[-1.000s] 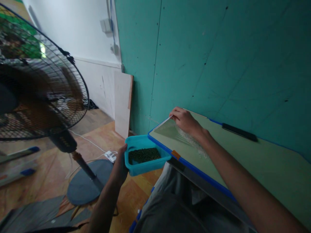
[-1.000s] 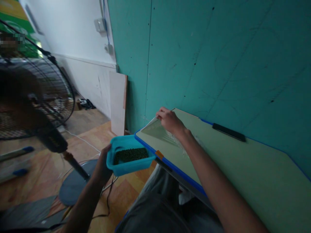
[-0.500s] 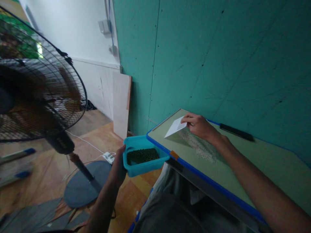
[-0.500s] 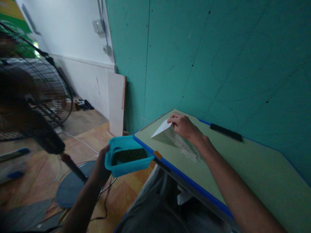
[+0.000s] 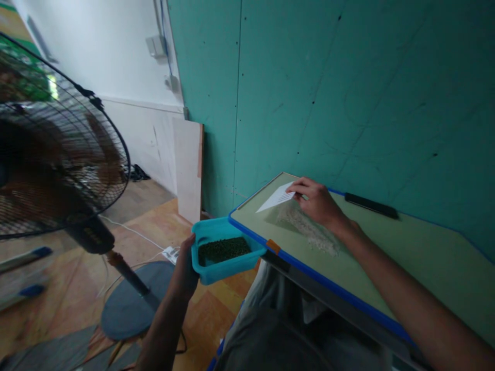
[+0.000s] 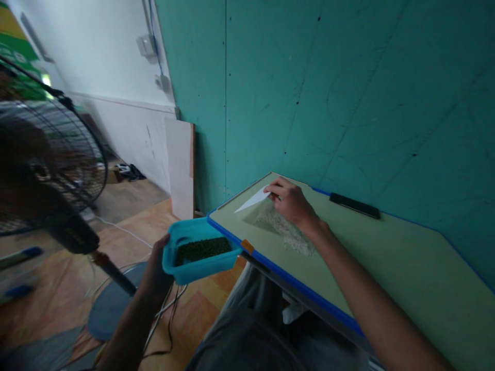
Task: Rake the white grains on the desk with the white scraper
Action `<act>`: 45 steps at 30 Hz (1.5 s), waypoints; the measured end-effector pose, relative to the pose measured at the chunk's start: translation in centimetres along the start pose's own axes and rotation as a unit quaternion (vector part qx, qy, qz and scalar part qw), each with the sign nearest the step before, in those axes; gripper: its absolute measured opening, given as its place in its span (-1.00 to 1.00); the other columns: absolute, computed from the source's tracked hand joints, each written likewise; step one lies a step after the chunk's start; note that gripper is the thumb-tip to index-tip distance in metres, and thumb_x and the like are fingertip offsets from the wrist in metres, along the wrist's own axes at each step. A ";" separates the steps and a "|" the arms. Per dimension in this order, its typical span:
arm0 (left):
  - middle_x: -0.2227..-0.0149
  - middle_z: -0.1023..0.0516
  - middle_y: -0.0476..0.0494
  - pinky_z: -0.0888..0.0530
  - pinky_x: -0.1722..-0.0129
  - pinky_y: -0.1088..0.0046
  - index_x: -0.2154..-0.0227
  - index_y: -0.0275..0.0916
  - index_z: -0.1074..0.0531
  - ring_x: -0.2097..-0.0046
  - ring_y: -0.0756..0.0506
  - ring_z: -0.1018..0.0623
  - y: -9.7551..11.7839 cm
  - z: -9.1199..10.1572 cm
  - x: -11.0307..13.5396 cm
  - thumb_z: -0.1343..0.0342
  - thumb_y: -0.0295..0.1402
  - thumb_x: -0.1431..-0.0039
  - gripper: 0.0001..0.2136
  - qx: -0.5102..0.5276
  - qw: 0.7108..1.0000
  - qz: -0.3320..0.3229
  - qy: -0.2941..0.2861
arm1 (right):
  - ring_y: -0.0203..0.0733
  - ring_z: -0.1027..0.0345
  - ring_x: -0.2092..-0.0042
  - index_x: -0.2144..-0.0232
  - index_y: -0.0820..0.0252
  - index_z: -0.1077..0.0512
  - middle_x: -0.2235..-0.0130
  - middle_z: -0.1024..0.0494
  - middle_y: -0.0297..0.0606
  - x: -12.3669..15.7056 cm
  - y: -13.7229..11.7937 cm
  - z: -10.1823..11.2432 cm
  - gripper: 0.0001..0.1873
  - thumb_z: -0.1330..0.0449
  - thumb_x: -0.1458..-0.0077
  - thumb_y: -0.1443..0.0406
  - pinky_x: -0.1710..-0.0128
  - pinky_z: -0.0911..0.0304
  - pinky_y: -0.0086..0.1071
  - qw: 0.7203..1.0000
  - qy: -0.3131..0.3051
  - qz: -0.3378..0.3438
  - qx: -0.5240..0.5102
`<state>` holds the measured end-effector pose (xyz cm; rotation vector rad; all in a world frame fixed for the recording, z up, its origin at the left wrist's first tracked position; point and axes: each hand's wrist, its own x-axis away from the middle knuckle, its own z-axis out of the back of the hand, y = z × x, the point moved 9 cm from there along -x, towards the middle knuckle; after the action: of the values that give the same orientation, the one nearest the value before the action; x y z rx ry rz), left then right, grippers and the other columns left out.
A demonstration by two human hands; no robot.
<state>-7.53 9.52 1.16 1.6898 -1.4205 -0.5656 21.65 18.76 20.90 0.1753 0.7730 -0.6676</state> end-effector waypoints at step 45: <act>0.24 -0.72 -0.11 -0.58 0.01 0.13 0.17 -0.20 -0.58 -0.03 -0.33 -0.63 -0.1 1.0 0.1 -0.15 -0.05 -0.17 -0.66 -0.014 0.998 0.029 0.046 | -0.11 -0.53 0.13 0.24 0.12 -0.66 0.12 -0.63 -0.17 4.4 4.3 6.2 -0.68 -0.14 -0.12 0.48 0.06 -0.40 -0.21 0.990 -0.130 -0.042 0.038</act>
<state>-8.25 9.07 0.59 1.6253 -1.3854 -0.4687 30.28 17.62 21.92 0.1228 0.5056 -0.7835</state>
